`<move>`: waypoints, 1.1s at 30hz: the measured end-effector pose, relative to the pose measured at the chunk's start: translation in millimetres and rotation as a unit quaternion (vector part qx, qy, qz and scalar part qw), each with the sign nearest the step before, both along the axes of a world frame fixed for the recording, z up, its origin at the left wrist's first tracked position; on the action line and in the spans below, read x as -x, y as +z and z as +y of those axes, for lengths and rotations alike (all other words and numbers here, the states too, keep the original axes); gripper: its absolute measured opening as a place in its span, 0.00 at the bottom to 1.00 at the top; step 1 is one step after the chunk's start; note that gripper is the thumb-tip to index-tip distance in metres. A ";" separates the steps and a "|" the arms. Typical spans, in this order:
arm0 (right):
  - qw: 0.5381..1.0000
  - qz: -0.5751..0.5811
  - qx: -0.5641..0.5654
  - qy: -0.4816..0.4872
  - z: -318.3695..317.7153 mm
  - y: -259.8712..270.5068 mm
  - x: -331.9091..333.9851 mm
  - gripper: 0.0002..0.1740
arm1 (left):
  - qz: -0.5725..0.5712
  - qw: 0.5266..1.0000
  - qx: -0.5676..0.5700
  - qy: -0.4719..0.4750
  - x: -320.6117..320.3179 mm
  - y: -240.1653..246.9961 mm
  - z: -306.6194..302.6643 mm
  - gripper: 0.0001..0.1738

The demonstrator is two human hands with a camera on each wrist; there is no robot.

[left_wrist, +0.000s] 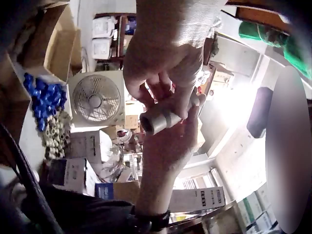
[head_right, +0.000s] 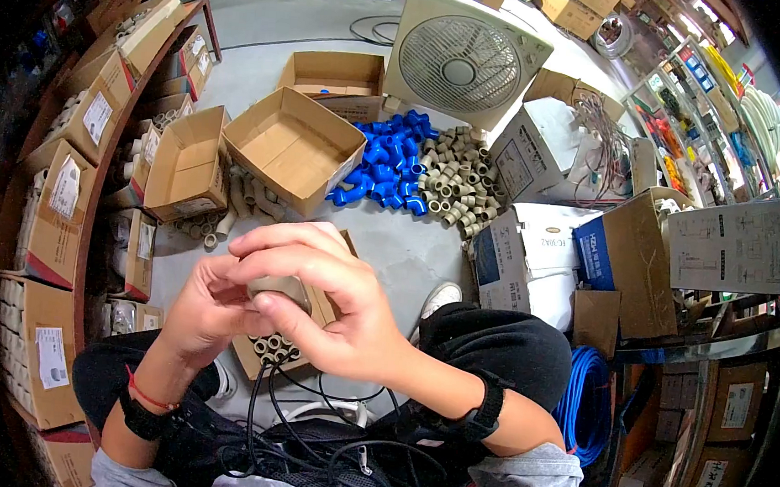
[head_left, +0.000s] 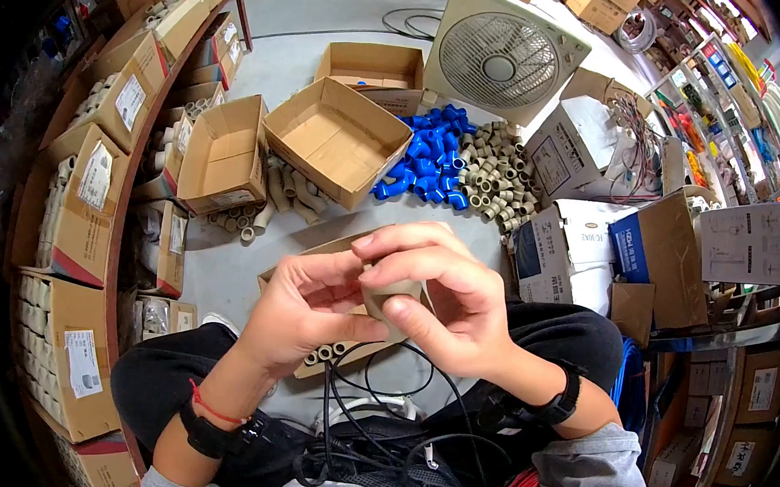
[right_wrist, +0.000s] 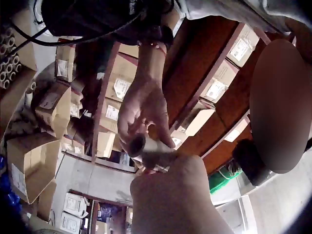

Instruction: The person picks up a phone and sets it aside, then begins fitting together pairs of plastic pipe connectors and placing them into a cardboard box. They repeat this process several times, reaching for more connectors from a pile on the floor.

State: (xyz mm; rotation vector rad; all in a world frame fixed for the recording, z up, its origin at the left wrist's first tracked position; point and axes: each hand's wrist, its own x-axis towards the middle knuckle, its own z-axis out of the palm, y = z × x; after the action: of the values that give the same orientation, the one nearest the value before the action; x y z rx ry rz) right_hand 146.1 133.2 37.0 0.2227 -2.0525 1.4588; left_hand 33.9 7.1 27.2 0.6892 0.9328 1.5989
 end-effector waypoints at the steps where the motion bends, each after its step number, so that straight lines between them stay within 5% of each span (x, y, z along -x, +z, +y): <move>1: 1.000 0.002 -0.010 0.003 0.2 2.3 0.7 0.20 | -0.027 1.000 0.004 -0.007 -0.6 -1.2 -0.8 0.30; 4: 0.999 -0.012 -0.032 0.030 7.1 14.4 -0.1 0.23 | -0.009 1.000 0.010 0.014 -3.4 5.4 1.0 0.29; 11: 0.979 -0.047 -0.192 0.052 18.7 29.3 -3.7 0.55 | -0.072 0.996 0.060 0.008 11.7 -2.5 -3.2 0.32; 20: 0.979 -0.023 -0.203 -0.021 11.2 24.3 -7.4 0.47 | -0.082 0.995 0.032 0.038 -3.7 0.4 5.2 0.30; 33: 0.955 -0.081 -0.278 -0.064 6.7 20.3 -9.5 0.48 | 0.007 0.997 0.050 0.063 -9.2 1.2 5.0 0.37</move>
State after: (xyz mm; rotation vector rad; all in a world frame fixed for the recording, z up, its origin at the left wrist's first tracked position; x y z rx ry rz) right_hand 155.6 139.9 57.3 0.1937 -2.5265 0.8151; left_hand 43.0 12.1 28.4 0.5806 1.0772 1.6475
